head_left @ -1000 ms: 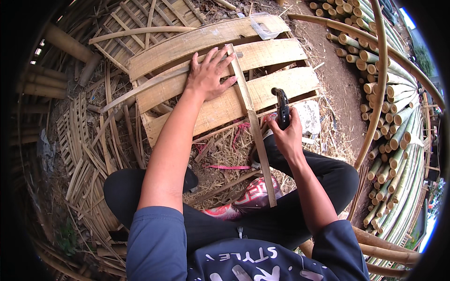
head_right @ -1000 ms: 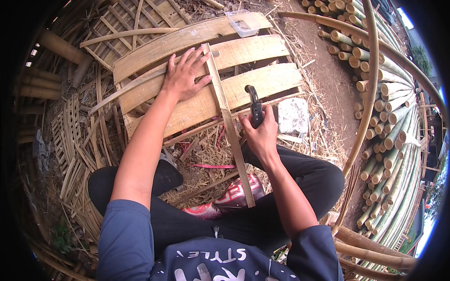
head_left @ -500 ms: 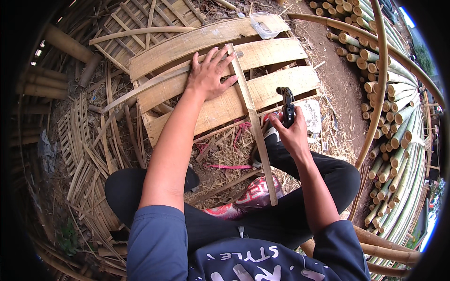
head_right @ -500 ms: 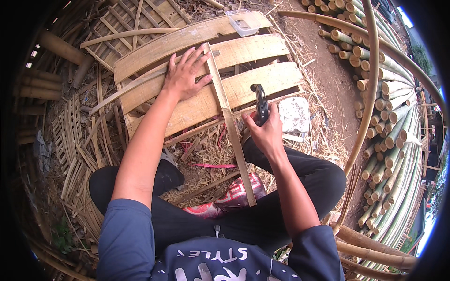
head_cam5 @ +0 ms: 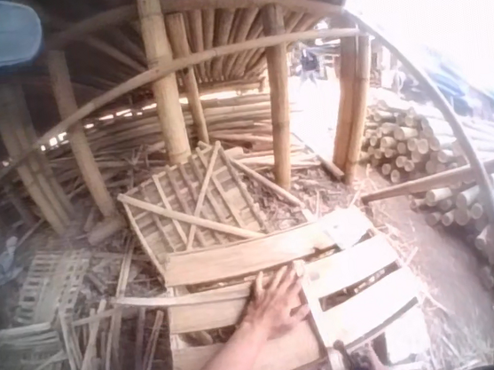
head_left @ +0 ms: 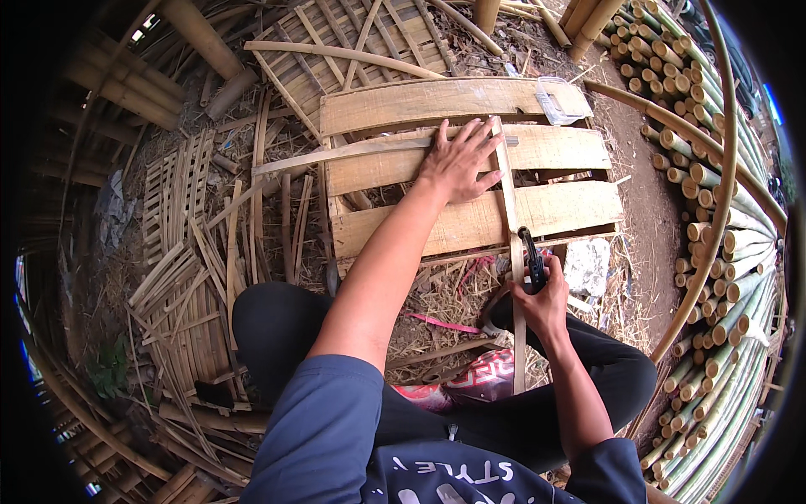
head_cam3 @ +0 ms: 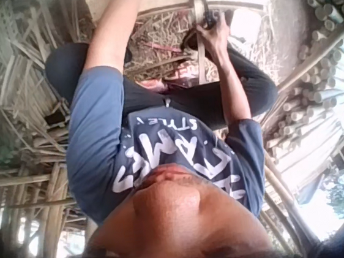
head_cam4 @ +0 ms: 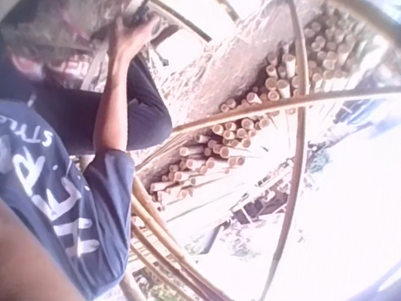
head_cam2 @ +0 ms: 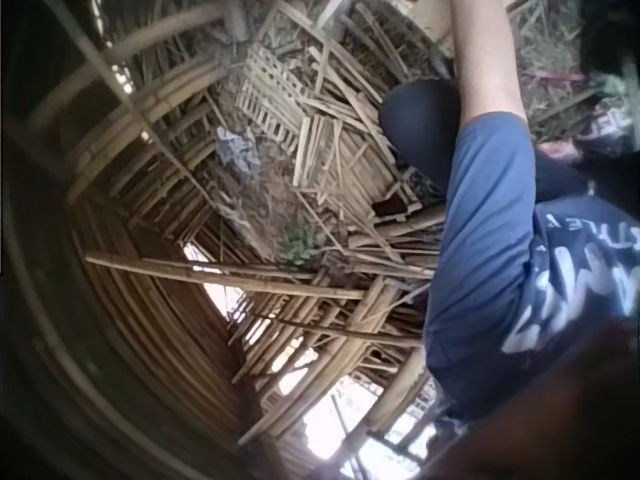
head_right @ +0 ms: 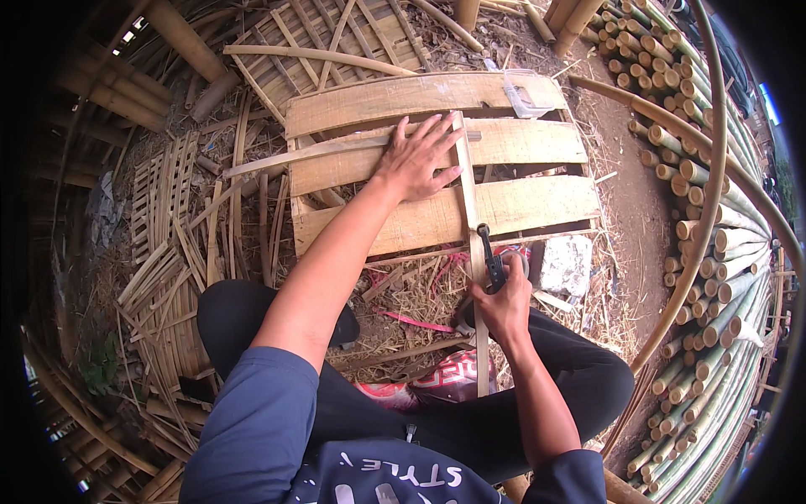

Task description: The person assembles a wooden crate by hand, positioning a thin wooden slat across the frame and hammering a nail into the wood to secure it.

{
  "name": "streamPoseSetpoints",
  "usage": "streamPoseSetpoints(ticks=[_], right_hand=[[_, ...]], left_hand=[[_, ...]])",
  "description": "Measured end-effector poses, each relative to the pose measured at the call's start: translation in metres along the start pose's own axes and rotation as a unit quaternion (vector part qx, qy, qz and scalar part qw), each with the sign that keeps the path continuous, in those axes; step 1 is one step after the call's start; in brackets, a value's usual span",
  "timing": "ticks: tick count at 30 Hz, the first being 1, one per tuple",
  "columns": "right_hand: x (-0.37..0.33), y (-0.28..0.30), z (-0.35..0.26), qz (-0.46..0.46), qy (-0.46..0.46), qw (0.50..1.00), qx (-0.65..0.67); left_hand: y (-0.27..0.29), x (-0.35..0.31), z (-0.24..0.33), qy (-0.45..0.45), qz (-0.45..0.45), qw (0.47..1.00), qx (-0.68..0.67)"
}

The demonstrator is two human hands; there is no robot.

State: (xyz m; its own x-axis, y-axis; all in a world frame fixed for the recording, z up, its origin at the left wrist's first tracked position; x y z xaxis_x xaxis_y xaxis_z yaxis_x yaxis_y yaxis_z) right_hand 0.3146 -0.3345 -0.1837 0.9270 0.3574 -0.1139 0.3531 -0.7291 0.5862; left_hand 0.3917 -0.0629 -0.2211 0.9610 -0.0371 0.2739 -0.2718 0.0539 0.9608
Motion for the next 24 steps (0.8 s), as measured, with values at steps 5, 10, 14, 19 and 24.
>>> streamPoseSetpoints(ticks=[5,10,14,19,24], right_hand=[[0.008,0.004,0.009,0.037,0.06,0.997,-0.008],[0.017,0.022,-0.04,0.02,0.122,0.99,-0.068],[0.047,0.009,-0.074,-0.018,0.203,0.975,-0.09],[0.112,-0.04,-0.119,-0.073,0.273,0.947,-0.155],[0.167,-0.104,-0.141,-0.091,0.37,0.894,-0.237]], left_hand=[[0.019,0.003,-0.015,0.036,0.111,0.982,-0.147],[0.126,0.004,-0.086,0.012,0.255,0.957,-0.136],[0.217,-0.066,-0.172,0.056,0.356,0.927,-0.103],[0.228,-0.229,-0.265,0.384,0.582,0.706,-0.126],[0.184,-0.325,-0.255,0.503,0.528,0.675,-0.115]])
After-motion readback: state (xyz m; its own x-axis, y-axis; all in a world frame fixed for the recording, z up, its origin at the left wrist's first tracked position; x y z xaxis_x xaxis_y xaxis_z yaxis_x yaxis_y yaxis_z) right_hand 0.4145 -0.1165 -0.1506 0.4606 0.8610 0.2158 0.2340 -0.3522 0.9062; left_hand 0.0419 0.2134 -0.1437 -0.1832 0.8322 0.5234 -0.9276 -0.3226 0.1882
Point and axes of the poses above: each hand's wrist, its own x-axis towards the middle knuckle, its own y-axis out of the back of the hand, z = x × y, the point moved 2 cm from there along x, towards the middle knuckle, and after that the axes turned 7 degrees about x, right-handed, at the moved point
